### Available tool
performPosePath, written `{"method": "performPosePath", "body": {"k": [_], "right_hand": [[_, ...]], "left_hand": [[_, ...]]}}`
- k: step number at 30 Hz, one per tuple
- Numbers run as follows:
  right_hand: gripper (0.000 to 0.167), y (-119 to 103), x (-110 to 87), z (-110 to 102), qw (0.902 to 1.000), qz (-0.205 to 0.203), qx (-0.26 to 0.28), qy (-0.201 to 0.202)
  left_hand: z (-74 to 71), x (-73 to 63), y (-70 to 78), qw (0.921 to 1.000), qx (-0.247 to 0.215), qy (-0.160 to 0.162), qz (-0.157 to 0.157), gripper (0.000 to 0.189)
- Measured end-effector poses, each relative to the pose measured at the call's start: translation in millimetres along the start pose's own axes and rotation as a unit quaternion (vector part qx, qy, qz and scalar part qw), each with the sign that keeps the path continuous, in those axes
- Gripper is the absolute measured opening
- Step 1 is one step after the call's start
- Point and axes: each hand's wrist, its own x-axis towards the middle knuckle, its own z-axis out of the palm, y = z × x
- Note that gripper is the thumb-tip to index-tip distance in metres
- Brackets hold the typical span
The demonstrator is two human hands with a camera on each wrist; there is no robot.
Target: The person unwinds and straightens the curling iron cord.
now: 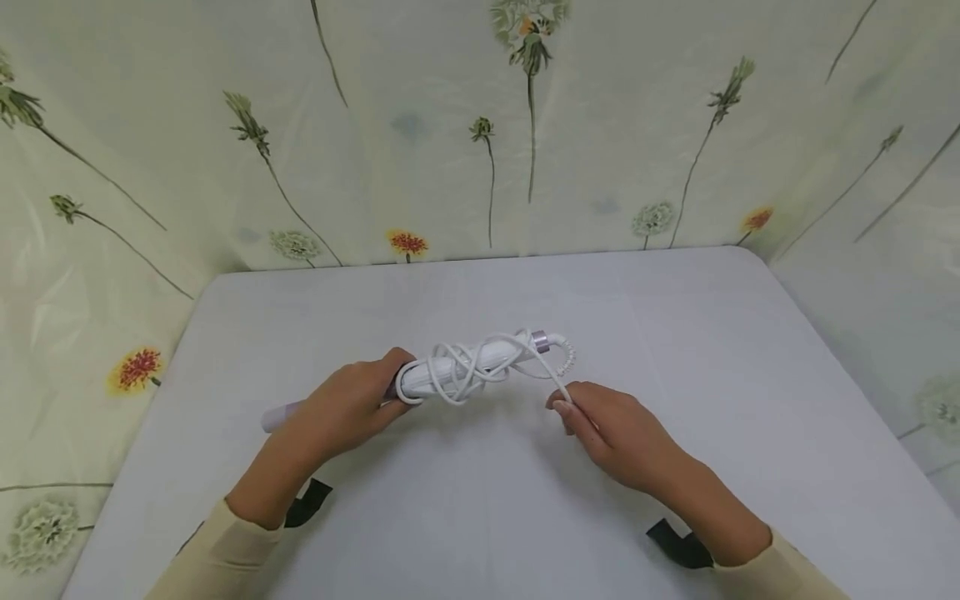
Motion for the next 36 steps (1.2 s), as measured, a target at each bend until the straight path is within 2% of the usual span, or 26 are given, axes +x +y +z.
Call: {"method": "performPosePath", "body": {"k": [4, 8, 10, 13, 16, 18, 22, 27, 31, 34, 36], "right_hand": [[0.011, -0.2, -1.3, -12.2, 0.9966, -0.032, -0.033, 0.069], [0.04, 0.3, 0.4, -29.1, 0.9883, -0.048, -0.091, 0.112], [0.033, 1.0, 2.0, -38.8, 0.9862, -0.037, -0.108, 0.12], [0.009, 3.0, 3.6, -49.7, 0.9875, 0.02, -0.112, 0.11], [0.011, 6.5, 2.8, -52.5, 0.989, 0.075, -0.104, 0.074], [0.011, 9.0, 0.5, -50.3, 0.9899, 0.09, -0.1, 0.043], [0.012, 11.4, -7.0, -43.4, 0.9922, 0.073, -0.1, -0.014], [0.012, 8.3, -20.1, -41.7, 0.9934, 0.047, -0.095, -0.044], [0.014, 4.7, -32.2, -46.6, 0.9959, 0.03, -0.077, -0.036], [0.023, 2.3, -38.5, -53.0, 0.9995, 0.014, -0.021, -0.02], [0.031, 1.3, -40.0, -57.7, 0.9997, 0.002, 0.023, 0.005]], "left_hand": [[-1.0, -3.1, 0.3, 0.9999, 0.01, -0.002, -0.001, 0.039], [-3.7, -7.3, 4.7, 0.9997, 0.022, -0.007, 0.008, 0.04], [-5.7, -9.6, 8.7, 0.9996, 0.023, -0.013, 0.01, 0.041], [-8.8, -13.1, 14.2, 0.9996, 0.019, -0.018, 0.009, 0.044], [-12.7, -16.6, 16.7, 0.9998, 0.007, -0.01, 0.016, 0.045], [-15.2, -17.5, 15.9, 0.9999, 0.001, 0.001, 0.016, 0.044], [-20.4, -17.5, 8.5, 0.9997, -0.005, 0.022, -0.005, 0.042], [-23.0, -19.6, -7.4, 0.9986, -0.007, 0.027, -0.045, 0.041], [-21.6, -22.1, -19.9, 0.9975, -0.001, 0.028, -0.065, 0.04], [-18.8, -23.4, -27.2, 0.9968, 0.001, 0.024, -0.076, 0.04], [-15.6, -24.2, -31.0, 0.9964, 0.004, 0.019, -0.083, 0.04]]}}
